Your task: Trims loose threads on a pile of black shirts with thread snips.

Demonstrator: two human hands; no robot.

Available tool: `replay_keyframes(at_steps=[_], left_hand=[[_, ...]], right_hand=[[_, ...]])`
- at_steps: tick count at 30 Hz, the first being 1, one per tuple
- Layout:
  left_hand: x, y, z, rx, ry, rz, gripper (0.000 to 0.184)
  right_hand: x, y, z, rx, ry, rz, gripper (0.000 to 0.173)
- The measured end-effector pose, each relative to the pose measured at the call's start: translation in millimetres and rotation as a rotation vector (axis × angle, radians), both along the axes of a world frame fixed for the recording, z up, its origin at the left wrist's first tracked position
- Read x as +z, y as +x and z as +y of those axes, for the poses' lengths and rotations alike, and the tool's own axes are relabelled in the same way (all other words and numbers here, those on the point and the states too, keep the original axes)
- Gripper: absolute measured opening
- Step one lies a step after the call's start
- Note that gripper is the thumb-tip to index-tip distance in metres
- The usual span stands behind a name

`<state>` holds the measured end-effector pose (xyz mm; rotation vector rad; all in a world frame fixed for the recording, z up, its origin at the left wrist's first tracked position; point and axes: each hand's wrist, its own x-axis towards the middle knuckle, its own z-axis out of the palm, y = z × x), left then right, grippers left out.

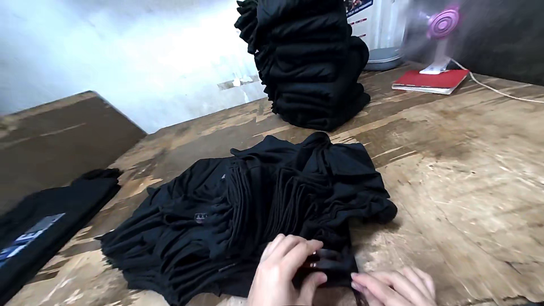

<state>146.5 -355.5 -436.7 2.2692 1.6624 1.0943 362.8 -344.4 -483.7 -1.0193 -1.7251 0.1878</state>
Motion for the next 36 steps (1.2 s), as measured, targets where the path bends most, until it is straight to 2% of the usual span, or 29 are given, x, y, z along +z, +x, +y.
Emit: replay_keyframes(at_steps=[4, 7, 10, 12, 13, 14, 16, 18, 23, 25, 26, 29, 32, 34, 36], left_hand=[[-18.7, 14.4, -3.1, 0.015, 0.263, 0.121, 0.015], [-29.6, 20.0, 3.6, 0.063, 0.359, 0.14, 0.01], [-22.8, 13.9, 6.9, 0.098, 0.259, 0.133, 0.017], [-20.1, 9.2, 11.5, 0.074, 0.156, 0.177, 0.026], [-21.3, 8.8, 14.9, 0.066, 0.151, 0.182, 0.019], [-21.9, 9.6, 18.6, 0.068, 0.166, 0.158, 0.016], [-19.5, 9.0, 25.7, 0.067, 0.197, 0.06, 0.016], [-18.6, 5.9, 31.9, 0.08, 0.249, -0.04, 0.02], [-21.0, 3.9, 30.4, 0.046, 0.259, -0.111, 0.018], [-17.2, 1.7, 24.1, -0.012, 0.229, -0.084, 0.035], [-14.9, 1.0, 19.9, -0.036, 0.251, -0.068, 0.035], [-10.0, 4.6, 3.8, -0.062, 0.388, 0.078, 0.016], [-15.4, 19.2, -4.5, -0.058, 0.529, 0.304, 0.016], [-22.2, 23.8, 0.4, -0.04, 0.57, 0.369, 0.016], [-20.8, 23.9, 8.0, 0.01, 0.472, 0.323, 0.013]], right_hand=[[-4.3, -2.0, -10.0, 0.085, -0.03, 0.114, 0.006], [-1.1, -3.4, -12.2, 0.104, -0.072, 0.036, 0.006], [12.7, 9.1, -7.3, 0.038, -0.234, -0.171, 0.019], [18.1, 10.4, 3.2, -0.011, -0.3, -0.225, 0.035], [16.9, 7.9, 9.3, -0.013, -0.313, -0.226, 0.042], [13.7, 4.9, 14.9, 0.013, -0.317, -0.2, 0.037], [8.9, 2.5, 19.3, 0.167, -0.337, -0.039, 0.012], [11.1, 8.1, 16.4, 0.364, -0.378, 0.143, 0.004], [15.1, 34.2, 9.2, 0.519, -0.439, 0.247, 0.003], [13.7, 36.9, 7.6, 0.545, -0.442, 0.269, 0.004], [12.5, 36.6, 7.0, 0.557, -0.44, 0.283, 0.004], [9.3, 33.1, 5.3, 0.557, -0.424, 0.308, 0.004], [8.6, 27.2, 2.1, 0.54, -0.428, 0.312, 0.003], [10.8, 28.4, 0.9, 0.512, -0.449, 0.203, 0.004], [18.1, 35.9, -0.1, 0.425, -0.491, -0.055, 0.012]])
